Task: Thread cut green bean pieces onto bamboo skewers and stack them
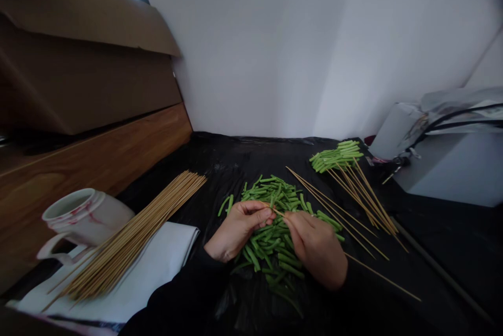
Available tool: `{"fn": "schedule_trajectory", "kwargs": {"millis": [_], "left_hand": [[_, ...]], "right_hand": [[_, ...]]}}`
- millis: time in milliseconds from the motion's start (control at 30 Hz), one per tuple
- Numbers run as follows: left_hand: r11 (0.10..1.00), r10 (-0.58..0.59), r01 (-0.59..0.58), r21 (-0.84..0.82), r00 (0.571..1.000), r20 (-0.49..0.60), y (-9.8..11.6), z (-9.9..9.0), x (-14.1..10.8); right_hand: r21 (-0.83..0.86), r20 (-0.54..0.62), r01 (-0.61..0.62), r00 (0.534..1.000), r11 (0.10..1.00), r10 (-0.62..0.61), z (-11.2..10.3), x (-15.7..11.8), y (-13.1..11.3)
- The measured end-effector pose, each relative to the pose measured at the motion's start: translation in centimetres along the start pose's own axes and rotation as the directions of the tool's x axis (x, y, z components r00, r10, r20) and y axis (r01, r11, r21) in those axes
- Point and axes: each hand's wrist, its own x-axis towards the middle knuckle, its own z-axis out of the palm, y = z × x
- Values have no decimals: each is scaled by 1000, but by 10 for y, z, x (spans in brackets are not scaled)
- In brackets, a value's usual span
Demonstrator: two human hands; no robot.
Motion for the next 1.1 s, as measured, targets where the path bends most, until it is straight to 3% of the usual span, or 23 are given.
{"fn": "schedule_trajectory", "kwargs": {"millis": [500,667,767,867,967,1100], "left_hand": [[990,-4,1,142,1000,23,-3,2,0],[972,65,-68,226,998,24,1,0,1],[940,163,-137,314,985,-58,6,-6,2],[889,259,-176,422,954,-148,9,-12,5],[798,295,-177,576,948,-118,7,-16,8],[527,382,-181,831,923,-41,0,-16,8]], "right_hand": [[-27,81,-18,997,999,20,3,1,-3],[-80,44,17,999,997,-14,-1,4,-1],[-151,-10,30,999,988,-32,-8,7,5],[-230,-35,20,999,973,-29,-11,8,14],[-267,-34,18,999,963,-28,-11,8,20],[-286,-37,13,999,958,-25,-10,8,20]]}}
